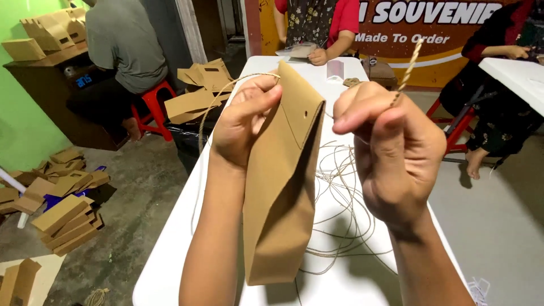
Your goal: Threading twine through pre-punched holes in brown paper bags to create handles for souvenir bags.
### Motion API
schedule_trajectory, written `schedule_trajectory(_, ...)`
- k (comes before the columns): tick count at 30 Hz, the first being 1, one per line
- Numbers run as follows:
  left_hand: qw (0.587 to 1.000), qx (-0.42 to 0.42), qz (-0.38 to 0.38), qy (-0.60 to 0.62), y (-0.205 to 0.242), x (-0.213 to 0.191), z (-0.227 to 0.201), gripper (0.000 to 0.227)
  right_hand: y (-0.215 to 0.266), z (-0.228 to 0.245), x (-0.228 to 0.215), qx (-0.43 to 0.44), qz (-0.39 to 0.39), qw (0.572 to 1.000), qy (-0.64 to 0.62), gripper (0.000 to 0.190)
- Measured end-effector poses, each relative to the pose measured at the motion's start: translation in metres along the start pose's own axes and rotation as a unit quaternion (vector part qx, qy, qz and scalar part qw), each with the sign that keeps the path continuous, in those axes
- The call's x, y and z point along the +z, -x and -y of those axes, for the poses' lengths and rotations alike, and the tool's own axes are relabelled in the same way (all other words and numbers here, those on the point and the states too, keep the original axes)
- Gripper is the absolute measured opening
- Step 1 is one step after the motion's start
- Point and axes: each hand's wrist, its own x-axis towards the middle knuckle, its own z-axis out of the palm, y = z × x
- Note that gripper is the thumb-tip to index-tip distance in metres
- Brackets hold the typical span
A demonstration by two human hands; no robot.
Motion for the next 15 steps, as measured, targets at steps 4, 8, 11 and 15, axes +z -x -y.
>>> schedule_trajectory(4,1.0,-0.005,0.005,0.0,-0.001,0.004,0.005,0.021,-0.003,0.009,-0.004,0.036,-0.003,0.997,0.069,0.052)
schedule_trajectory(8,1.0,-0.008,0.01,0.02,-0.002,0.008,0.012,0.012,-0.006,0.009,-0.014,0.051,0.014,0.994,0.091,0.033)
schedule_trajectory(11,0.999,-0.008,-0.002,0.034,-0.009,-0.002,0.019,0.012,-0.009,0.011,-0.02,0.014,0.031,0.988,0.149,0.028)
schedule_trajectory(15,0.998,-0.011,-0.003,0.055,-0.012,-0.008,0.02,0.013,-0.014,0.018,-0.024,-0.071,0.056,0.957,0.276,0.023)
